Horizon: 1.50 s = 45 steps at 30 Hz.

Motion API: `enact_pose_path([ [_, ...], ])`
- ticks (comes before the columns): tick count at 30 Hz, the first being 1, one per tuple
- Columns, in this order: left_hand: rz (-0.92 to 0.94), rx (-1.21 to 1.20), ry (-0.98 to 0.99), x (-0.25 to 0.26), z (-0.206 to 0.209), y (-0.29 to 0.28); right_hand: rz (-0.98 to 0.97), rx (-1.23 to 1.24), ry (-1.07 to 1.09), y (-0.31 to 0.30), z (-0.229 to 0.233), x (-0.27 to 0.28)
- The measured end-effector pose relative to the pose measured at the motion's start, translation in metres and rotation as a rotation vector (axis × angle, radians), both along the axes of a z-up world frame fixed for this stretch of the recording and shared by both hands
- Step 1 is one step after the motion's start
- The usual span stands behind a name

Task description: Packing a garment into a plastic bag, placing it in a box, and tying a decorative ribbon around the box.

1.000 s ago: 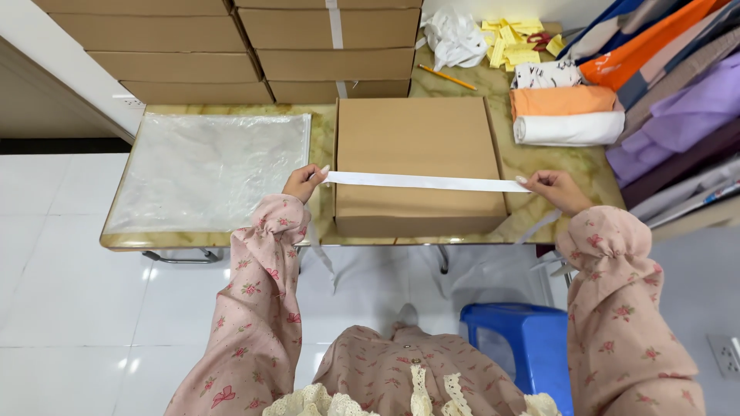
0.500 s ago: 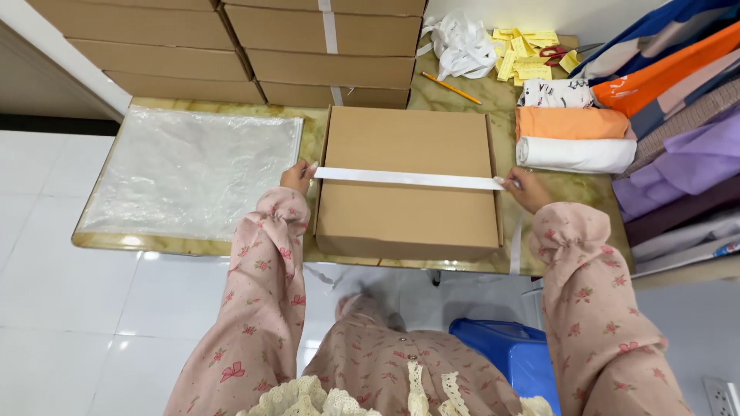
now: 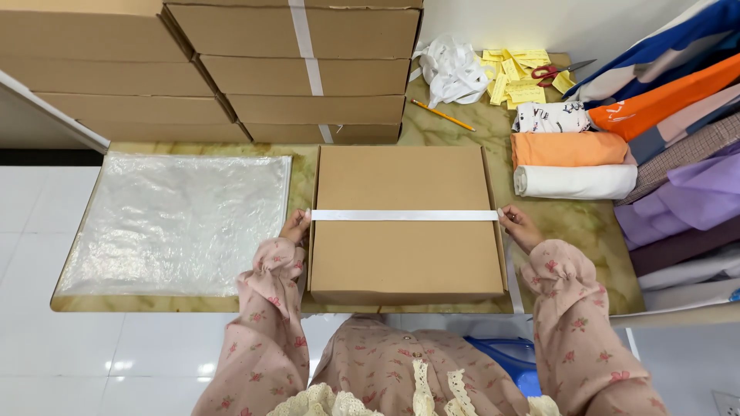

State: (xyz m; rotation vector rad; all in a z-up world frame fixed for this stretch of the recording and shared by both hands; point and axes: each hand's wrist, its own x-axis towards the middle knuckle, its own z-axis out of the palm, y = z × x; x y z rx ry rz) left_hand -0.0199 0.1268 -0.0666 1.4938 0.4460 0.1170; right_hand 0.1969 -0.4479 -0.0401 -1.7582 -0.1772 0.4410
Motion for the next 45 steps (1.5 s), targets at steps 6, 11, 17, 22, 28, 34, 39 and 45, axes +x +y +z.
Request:
enact_pose_path([
  [6, 0.103, -0.044, -0.118, 0.008, -0.032, -0.003, 0.011, -0.052, 0.013, 0.001, -0.022, -0.022],
  [11, 0.241, 0.272, -0.006, 0.015, -0.002, -0.031, 0.041, -0.054, -0.067, 0.004, -0.038, -0.03],
  [17, 0.201, 0.476, 0.111, -0.028, 0.022, -0.041, -0.021, -0.03, 0.006, 0.005, -0.029, -0.038],
  [22, 0.212, 0.108, 0.024, -0.026, 0.104, -0.052, -0.068, 0.143, 0.133, 0.011, -0.018, -0.047],
  [28, 0.215, -0.333, -0.077, -0.01, 0.123, -0.031, -0.12, 0.412, 0.28, 0.011, 0.0, -0.041],
  [34, 0.206, -0.777, -0.176, -0.015, 0.089, -0.012, -0.18, 0.756, 0.496, 0.017, 0.032, -0.033],
  [39, 0.212, -1.093, -0.373, 0.005, 0.038, -0.027, -0.222, 1.148, 0.595, 0.063, 0.098, -0.049],
  [45, 0.168, -1.103, -0.608, 0.052, 0.052, -0.058, -0.227, 0.934, 0.331, 0.122, 0.087, -0.043],
])
